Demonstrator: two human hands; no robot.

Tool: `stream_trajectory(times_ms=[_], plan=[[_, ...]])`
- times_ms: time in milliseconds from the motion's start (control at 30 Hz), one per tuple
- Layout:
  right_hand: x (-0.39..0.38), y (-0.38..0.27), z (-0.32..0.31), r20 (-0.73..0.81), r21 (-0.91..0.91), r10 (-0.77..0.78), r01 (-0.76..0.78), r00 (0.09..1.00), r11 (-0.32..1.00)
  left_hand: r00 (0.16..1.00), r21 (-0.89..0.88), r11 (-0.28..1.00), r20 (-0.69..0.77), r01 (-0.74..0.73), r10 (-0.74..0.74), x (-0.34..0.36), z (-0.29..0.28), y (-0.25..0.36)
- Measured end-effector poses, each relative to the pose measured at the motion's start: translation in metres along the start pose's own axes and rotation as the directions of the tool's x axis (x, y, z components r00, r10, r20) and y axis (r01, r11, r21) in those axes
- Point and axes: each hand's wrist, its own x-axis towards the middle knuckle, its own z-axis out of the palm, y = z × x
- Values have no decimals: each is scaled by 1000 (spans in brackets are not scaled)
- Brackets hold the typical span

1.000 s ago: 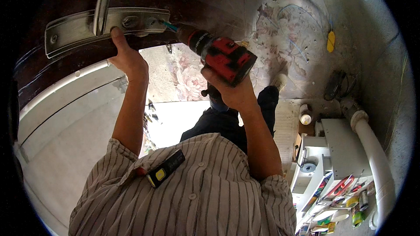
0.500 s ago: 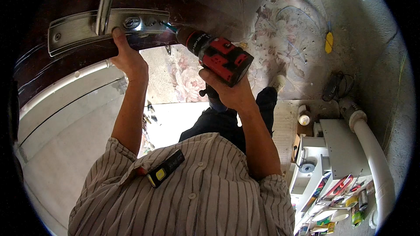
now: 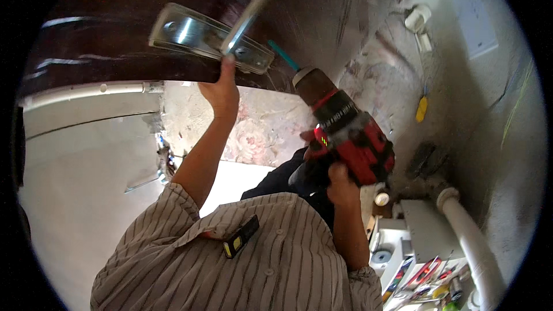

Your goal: The person uses a cordless drill to secure a door handle and lock mechanism onto a wooden door. They repeatedly tighten screws on the handle plate and insert keys to test the lock's operation. The task involves switching between the drill and manual key testing to ensure proper installation.

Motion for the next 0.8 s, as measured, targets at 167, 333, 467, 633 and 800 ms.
stream_trajectory(times_ms=[167, 333, 467, 633, 800], plan=[[6, -52, 53, 85, -201, 9, 8, 996, 980, 996, -9, 996, -18, 90, -90, 2, -5, 9], [25, -63, 83, 97, -320, -24, 54, 995, 946, 996, 104, 991, -49, 84, -79, 1, -9, 22], [31, -61, 91, 107, -318, -63, 94, 992, 943, 995, 54, 993, -22, 100, -99, 0, -12, 27], [34, -57, 91, 96, -394, -63, 96, 993, 914, 998, 181, 982, -58, 47, -37, -3, -13, 28], [33, -55, 82, 121, -386, -24, 70, 992, 920, 998, 87, 995, -25, 57, -56, -1, -12, 24]])
